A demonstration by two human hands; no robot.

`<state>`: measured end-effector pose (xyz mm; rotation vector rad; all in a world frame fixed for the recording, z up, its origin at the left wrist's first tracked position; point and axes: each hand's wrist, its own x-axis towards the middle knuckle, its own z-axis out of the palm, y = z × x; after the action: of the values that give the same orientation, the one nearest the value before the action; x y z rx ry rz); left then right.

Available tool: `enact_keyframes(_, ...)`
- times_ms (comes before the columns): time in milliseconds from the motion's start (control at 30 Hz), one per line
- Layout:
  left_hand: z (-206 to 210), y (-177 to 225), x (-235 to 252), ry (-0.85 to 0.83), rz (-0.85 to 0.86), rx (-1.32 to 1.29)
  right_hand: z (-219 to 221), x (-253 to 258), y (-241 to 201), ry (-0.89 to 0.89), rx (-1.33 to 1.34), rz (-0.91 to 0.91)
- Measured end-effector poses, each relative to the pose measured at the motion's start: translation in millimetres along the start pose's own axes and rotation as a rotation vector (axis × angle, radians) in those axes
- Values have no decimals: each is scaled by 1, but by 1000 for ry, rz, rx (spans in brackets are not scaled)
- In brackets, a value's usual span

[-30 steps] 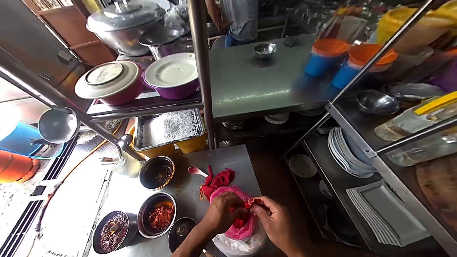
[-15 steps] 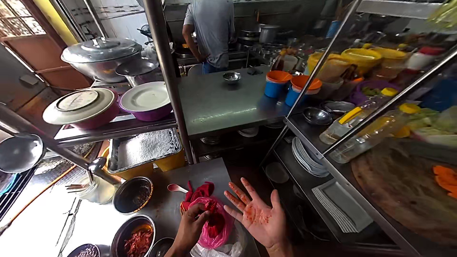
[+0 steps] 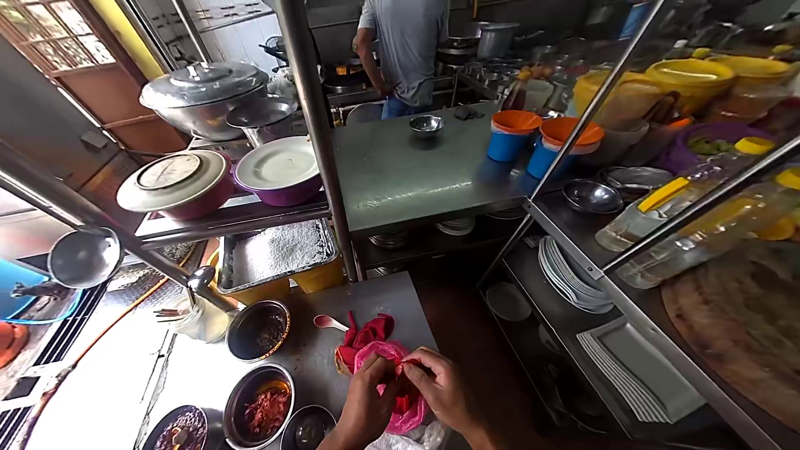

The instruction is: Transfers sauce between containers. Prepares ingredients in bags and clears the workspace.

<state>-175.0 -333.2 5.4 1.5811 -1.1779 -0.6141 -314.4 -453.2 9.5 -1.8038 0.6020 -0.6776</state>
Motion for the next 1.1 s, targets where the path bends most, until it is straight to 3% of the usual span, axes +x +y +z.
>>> enact_keyframes(67, -11, 0, 10, -21, 8, 75, -2, 7, -7, 25, 25, 112)
enact_keyframes(167, -20, 9, 28, -24, -95, 133, -1, 22, -27, 92, 272, 416)
enact_keyframes(233, -23, 19, 29, 2, -175, 161, 3, 29, -36, 145, 346, 495)
enact_keyframes(367, -27, 33, 20, 54, -257, 34, 10, 31, -40, 166, 294, 456)
enact_keyframes(567, -24, 53, 34, -222, -246, 145, 5, 36, -43, 225, 120, 426)
enact_keyframes(667, -15, 37, 20, -53, -223, 13, 5, 39, -40, 233, 116, 425)
enact_keyframes(800, 0, 25, 11, 105, -355, -168, 9, 25, -38, 141, 102, 468)
enact_keyframes(967, 6, 22, 4, 159, -242, -271, 6, 14, -45, -44, 299, 714)
enact_keyframes(1100, 21, 16, -1, 208, 13, -147, -2, 18, -38, -63, 257, 753)
